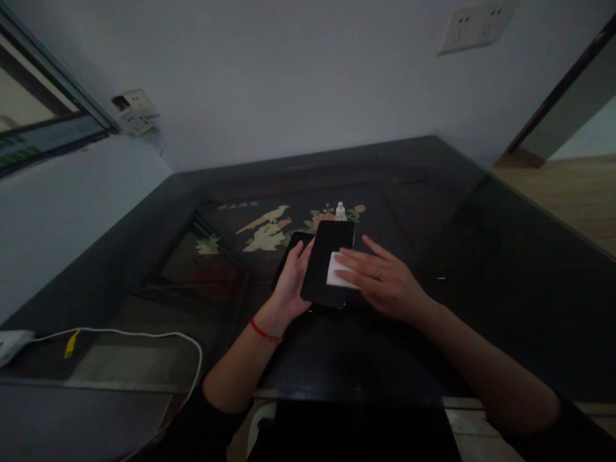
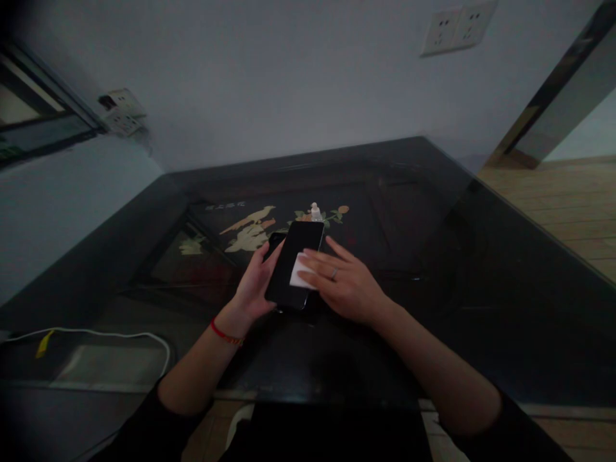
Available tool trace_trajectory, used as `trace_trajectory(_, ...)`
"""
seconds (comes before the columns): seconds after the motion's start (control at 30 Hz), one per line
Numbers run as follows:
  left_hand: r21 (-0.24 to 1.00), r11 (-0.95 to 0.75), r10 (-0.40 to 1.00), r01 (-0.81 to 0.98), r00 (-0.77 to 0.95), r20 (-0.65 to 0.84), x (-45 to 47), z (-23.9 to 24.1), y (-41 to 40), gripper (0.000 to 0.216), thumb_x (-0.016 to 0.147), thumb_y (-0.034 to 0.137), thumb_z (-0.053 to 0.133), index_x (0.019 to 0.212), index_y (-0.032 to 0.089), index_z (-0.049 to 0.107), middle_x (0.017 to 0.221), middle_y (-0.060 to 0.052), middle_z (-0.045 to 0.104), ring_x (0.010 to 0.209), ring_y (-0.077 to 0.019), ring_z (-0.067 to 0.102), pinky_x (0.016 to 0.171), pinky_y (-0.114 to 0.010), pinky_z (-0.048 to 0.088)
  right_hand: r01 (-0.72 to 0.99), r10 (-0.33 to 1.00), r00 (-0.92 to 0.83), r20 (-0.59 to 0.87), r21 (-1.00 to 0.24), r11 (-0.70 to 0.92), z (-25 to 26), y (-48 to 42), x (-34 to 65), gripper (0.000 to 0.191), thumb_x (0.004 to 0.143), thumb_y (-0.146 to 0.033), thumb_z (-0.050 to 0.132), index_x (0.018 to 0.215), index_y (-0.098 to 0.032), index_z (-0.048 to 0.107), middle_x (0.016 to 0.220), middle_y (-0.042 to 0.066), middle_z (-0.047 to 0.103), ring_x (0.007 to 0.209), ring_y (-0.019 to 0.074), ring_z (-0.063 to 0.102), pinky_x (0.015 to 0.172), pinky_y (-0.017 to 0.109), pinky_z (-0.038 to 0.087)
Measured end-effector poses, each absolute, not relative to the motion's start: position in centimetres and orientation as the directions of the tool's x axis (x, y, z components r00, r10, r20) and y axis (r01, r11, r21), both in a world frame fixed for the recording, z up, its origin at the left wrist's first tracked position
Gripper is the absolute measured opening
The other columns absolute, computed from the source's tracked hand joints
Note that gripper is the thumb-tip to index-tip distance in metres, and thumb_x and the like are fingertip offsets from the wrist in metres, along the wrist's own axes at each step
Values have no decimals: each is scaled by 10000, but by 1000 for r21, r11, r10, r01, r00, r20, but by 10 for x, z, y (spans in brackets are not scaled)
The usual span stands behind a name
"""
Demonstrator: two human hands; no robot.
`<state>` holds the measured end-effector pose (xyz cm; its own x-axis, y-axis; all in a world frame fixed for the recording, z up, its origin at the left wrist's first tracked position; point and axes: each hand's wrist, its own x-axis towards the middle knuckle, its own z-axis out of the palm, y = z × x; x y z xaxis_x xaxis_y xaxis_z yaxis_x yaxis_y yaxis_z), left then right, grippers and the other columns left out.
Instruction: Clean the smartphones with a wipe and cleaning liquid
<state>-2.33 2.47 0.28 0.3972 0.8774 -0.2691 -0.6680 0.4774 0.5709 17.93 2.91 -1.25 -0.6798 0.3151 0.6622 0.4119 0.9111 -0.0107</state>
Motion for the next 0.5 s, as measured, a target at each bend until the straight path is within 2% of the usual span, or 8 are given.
trace_trajectory(0.1,558,564,815,-609,521,-255,-24,5,21,521,966,484,246,1453,311,318,1266,-121,601,1030,-304,648,870,-530,483,629,519,-509,687,-114,769,-13,45,194,430,844,-15,414,1204,-166,597,1341,142,573,1320,262,458,1083,609,332)
trace_trajectory(0.2,570,611,761,-550,606,-231,-24,7,18,554,946,549,261,1464,354,281,1291,-138,579,989,-344,659,796,-562,494,673,582,-441,683,-178,718,-13,49,199,489,833,8,386,1248,-174,569,1364,141,551,1334,254,439,1076,602,347)
trace_trajectory(0.3,558,618,760,-553,603,-244,-23,8,18,571,945,559,245,1471,339,276,1286,-142,582,993,-337,658,816,-560,489,596,520,-520,678,-148,789,-12,43,192,493,841,-2,404,1273,-190,548,1368,122,552,1332,245,444,1087,613,322)
trace_trajectory(0.5,551,494,870,-673,384,-310,-22,12,24,560,970,459,221,1451,205,355,1231,-127,624,1038,-267,639,950,-454,460,277,227,-761,607,-13,961,-12,15,167,358,899,-93,450,1224,-179,573,1309,81,610,1293,201,493,1147,592,221)
